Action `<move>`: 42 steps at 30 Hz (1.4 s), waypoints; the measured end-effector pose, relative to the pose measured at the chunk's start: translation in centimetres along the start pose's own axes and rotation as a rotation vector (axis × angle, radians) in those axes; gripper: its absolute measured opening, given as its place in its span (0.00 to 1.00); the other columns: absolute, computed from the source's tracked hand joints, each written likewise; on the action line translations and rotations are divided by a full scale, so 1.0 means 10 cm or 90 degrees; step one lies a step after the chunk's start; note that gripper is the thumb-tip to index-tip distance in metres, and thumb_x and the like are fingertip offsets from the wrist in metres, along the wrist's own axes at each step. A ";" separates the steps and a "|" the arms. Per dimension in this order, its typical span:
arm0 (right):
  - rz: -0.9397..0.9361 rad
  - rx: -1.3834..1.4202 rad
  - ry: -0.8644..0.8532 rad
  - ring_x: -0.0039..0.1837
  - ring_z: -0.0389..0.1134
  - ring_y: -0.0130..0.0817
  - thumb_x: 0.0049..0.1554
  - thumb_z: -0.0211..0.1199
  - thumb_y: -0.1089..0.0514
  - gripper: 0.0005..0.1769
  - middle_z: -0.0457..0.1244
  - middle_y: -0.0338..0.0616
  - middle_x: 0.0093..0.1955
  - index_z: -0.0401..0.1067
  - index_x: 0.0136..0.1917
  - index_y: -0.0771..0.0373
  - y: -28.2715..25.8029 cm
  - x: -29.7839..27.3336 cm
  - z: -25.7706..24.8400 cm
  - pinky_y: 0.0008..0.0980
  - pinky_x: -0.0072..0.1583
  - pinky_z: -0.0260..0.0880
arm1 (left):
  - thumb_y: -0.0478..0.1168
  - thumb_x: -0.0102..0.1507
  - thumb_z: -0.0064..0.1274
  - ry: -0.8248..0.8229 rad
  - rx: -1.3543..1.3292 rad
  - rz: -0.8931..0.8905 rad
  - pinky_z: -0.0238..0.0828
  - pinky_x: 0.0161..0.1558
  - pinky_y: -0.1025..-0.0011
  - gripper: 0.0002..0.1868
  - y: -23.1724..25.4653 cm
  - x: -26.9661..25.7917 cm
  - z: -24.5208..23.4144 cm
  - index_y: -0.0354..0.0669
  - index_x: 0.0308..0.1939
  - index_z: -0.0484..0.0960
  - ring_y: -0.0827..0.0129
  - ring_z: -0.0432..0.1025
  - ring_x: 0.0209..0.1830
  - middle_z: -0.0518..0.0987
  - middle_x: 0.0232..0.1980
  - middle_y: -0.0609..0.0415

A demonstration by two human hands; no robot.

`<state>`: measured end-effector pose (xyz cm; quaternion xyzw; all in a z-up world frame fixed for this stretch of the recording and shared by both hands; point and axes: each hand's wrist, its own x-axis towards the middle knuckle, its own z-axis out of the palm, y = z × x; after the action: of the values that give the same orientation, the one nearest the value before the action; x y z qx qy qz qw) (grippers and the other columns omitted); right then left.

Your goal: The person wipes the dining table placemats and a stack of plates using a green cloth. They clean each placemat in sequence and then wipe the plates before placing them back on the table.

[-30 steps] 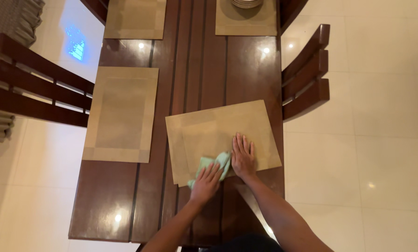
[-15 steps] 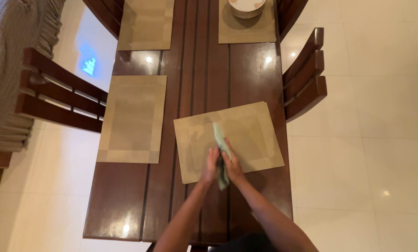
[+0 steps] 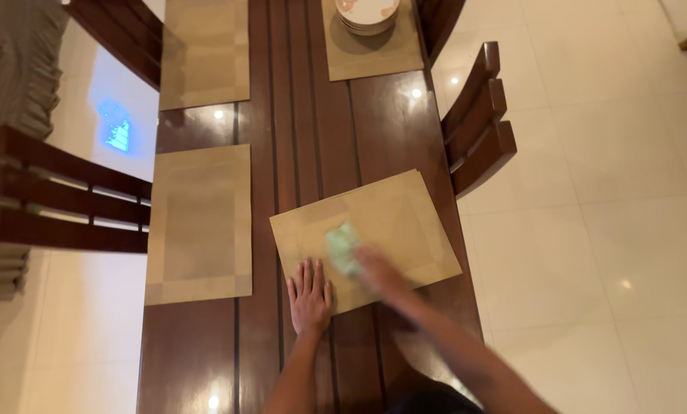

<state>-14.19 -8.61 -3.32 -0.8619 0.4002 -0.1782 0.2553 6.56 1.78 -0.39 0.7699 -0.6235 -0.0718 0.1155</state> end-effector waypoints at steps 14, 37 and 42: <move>0.072 0.043 0.205 0.76 0.58 0.58 0.63 0.59 0.55 0.29 0.59 0.61 0.74 0.63 0.74 0.68 -0.50 0.35 0.14 0.49 0.75 0.54 | 0.53 0.69 0.35 -0.001 0.045 0.005 0.30 0.77 0.53 0.34 -0.01 0.00 0.03 0.56 0.80 0.53 0.63 0.40 0.83 0.50 0.83 0.56; -0.179 -0.090 0.070 0.76 0.58 0.51 0.55 0.61 0.57 0.28 0.59 0.52 0.75 0.70 0.69 0.56 -0.66 0.40 0.11 0.48 0.73 0.57 | 0.76 0.63 0.40 -0.249 0.114 -0.047 0.26 0.80 0.52 0.48 0.17 0.09 -0.37 0.59 0.80 0.55 0.62 0.36 0.85 0.46 0.83 0.56; -0.181 -0.107 0.125 0.74 0.63 0.49 0.58 0.60 0.58 0.21 0.63 0.51 0.71 0.69 0.64 0.62 -0.43 0.52 -0.14 0.47 0.72 0.61 | 0.75 0.60 0.42 -0.121 0.024 -0.048 0.28 0.78 0.52 0.46 0.13 0.06 -0.32 0.64 0.77 0.56 0.63 0.37 0.83 0.45 0.83 0.56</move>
<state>-9.17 -10.70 0.88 -0.9065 0.3108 -0.2617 0.1147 6.22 1.21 3.03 0.7843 -0.6038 -0.1372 0.0382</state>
